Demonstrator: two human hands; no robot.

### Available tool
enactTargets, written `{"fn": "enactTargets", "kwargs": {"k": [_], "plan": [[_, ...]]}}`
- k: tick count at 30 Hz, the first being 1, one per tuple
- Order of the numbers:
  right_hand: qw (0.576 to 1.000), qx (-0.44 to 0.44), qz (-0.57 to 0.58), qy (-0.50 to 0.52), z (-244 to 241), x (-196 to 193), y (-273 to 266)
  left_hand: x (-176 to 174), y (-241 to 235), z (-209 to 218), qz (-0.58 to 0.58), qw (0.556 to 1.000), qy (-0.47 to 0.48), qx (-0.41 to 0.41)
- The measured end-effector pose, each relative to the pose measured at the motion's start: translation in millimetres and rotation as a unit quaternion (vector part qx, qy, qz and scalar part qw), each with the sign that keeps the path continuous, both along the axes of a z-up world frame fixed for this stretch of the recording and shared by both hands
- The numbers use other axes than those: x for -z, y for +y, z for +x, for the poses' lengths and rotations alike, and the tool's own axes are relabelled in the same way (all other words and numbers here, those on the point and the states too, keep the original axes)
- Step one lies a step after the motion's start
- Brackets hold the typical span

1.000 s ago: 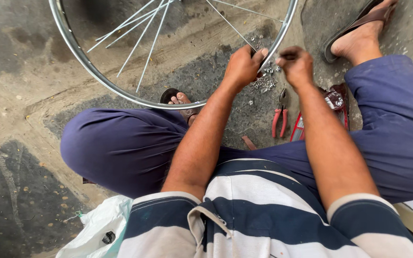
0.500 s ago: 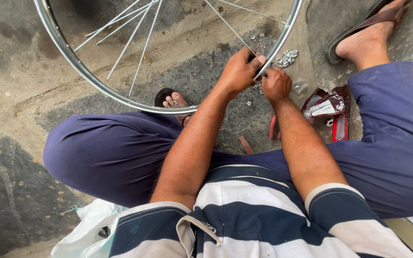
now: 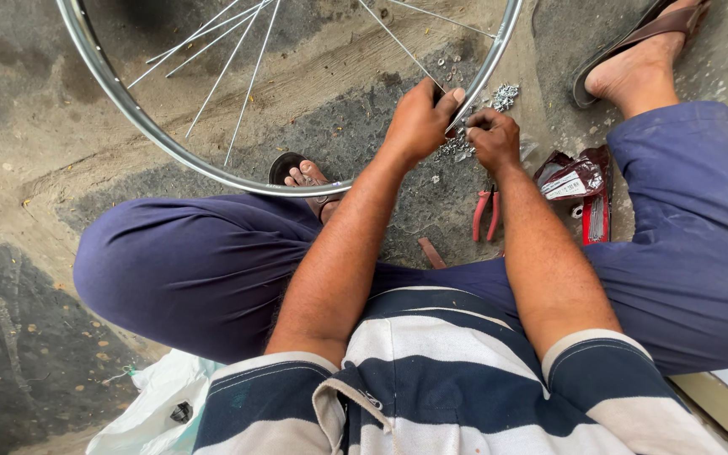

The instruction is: The person sits on the ground and installs spokes into a bicycle wheel rim, securing them with nipples. The person uses pliers to tighten the nipples and occasionally rotates the wheel to access different sections.

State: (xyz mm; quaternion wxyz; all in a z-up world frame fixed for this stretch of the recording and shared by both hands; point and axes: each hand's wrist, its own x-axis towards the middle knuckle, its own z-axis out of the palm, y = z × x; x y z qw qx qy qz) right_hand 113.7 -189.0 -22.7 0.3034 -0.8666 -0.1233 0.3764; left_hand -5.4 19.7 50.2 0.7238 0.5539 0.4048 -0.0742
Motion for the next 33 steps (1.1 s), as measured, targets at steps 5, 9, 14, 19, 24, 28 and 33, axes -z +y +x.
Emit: {"fn": "enactTargets", "kwargs": {"k": [5, 9, 14, 19, 24, 28, 33], "plan": [[1.0, -0.018, -0.011, 0.005, -6.3, -6.5, 8.4, -5.6, 2.6, 0.4, -0.05, 0.998, -0.023, -0.005], [0.992, -0.108, 0.05, -0.049, -10.6, -2.1, 18.5, -5.2, -0.3, 1.7, 0.015, 0.999, 0.022, 0.036], [0.96, -0.171, -0.125, -0.184, -11.4, 24.6, 13.8, 8.6, -5.3, -0.6, -0.056, 0.994, -0.077, -0.053], [0.918, -0.226, -0.037, -0.324, -7.9, 73.5, -12.4, 22.3, -17.7, 3.2, 0.005, 0.998, -0.046, -0.044], [0.89, -0.256, -0.091, -0.367, -12.2, 79.5, -0.6, 21.4, -9.5, 1.2, 0.051, 0.995, -0.054, -0.061], [0.983, -0.077, -0.131, -0.101, 4.6, 43.9, 18.2, 22.8, -3.8, 3.5, 0.036, 0.998, -0.011, -0.048], [0.965, 0.209, 0.028, 0.154, 26.9, -17.9, 41.5, 28.3, -1.7, 2.5, -0.05, 0.992, -0.02, -0.115]]}}
